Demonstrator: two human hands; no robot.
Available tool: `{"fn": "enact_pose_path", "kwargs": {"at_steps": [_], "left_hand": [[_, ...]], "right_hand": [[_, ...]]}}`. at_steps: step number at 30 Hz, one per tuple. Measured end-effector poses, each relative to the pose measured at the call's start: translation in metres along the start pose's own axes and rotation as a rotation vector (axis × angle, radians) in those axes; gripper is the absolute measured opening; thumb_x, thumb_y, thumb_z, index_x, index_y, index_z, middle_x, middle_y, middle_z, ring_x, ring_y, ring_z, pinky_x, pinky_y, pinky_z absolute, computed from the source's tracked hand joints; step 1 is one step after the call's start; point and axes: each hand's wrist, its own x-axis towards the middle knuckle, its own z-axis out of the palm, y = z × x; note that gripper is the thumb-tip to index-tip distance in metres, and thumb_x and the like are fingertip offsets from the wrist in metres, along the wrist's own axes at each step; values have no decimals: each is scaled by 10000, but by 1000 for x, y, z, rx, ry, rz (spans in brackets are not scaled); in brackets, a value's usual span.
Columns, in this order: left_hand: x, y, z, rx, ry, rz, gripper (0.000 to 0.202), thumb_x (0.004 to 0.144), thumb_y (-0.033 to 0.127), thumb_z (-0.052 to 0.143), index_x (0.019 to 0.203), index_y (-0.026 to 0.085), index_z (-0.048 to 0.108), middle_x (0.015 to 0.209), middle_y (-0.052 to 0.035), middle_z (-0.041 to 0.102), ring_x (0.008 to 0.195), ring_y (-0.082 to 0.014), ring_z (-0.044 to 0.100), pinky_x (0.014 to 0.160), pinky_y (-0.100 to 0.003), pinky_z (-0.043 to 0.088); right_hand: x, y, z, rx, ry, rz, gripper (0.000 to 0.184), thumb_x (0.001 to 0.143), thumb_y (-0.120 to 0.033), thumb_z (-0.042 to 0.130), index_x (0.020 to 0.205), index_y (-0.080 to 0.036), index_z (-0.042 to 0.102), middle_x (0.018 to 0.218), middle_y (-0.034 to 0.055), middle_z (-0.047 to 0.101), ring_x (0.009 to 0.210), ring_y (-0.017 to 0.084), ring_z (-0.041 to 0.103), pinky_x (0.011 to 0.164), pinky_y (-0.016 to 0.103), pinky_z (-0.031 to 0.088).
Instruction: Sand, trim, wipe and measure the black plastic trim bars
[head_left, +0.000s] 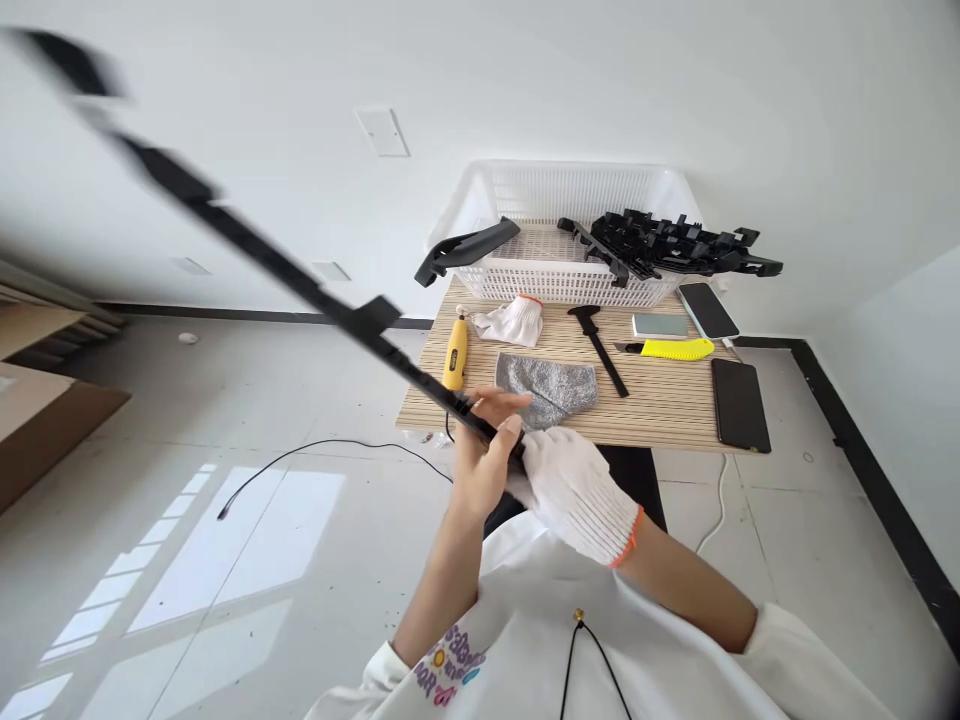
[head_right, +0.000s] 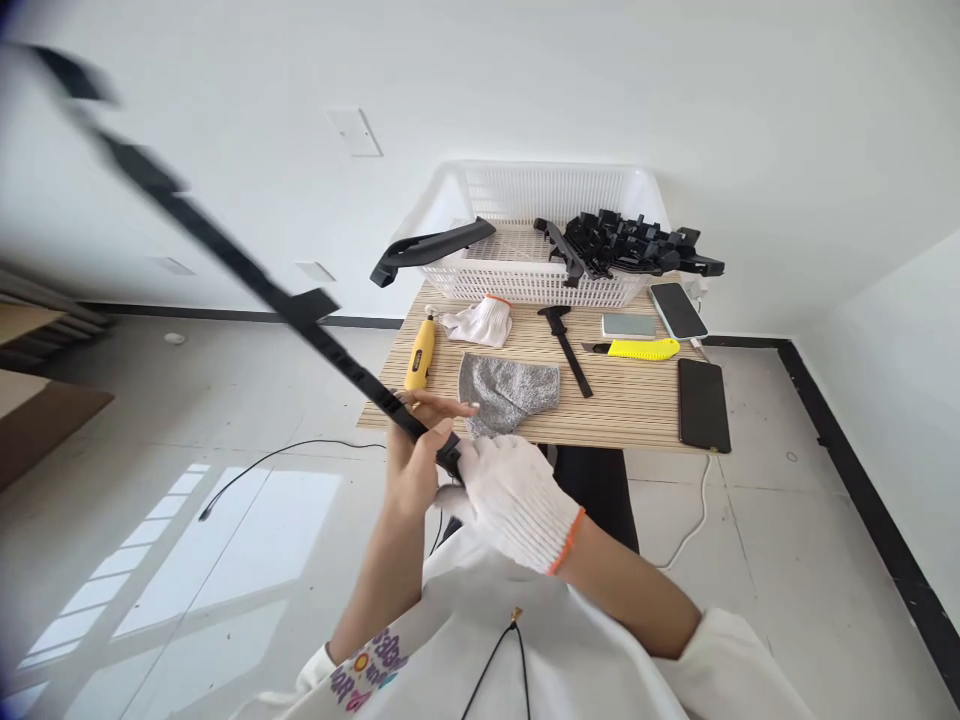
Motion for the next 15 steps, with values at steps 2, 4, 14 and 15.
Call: {"fn": "enact_pose_path", "kwargs": {"at_steps": [2, 4, 14, 15], "left_hand": [[-1, -4, -6, -44, 12, 1, 270, 764, 236, 640, 1003, 234, 515, 785, 15, 680, 779, -196, 699, 864, -410, 553], [2, -5, -16, -107, 9, -12, 244, 714, 197, 613, 945, 225, 540, 674, 54, 607, 600, -150, 630, 744, -368, 570], [0, -14, -10, -193, -91, -193, 185, 748, 282, 554, 912, 202, 580, 635, 61, 496, 434, -80, 422, 446, -239, 363], [-1, -16, -11, -174, -99, -207, 180, 764, 284, 546, 921, 202, 578, 636, 61, 484, 443, -81, 418, 451, -238, 354]], "right_hand": [[-6, 5, -13, 142, -27, -52, 408, 1013, -520, 432, 1112, -202, 667, 948, 57, 710, 844, 213, 668, 734, 331, 452], [-4, 24, -25, 249, 85, 25, 394, 1033, -505, 393, 1238, -264, 628, 1113, 37, 707, 976, 189, 670, 840, 311, 472], [86, 138, 5, -137, -34, 764, 359, 943, -280, 511, 1253, -126, 609, 1183, 199, 663, 1111, 333, 654, 889, 425, 523], [90, 138, 6, -138, -47, 779, 345, 926, -245, 515, 1227, -111, 617, 1175, 212, 665, 1112, 342, 654, 870, 431, 532]]}}
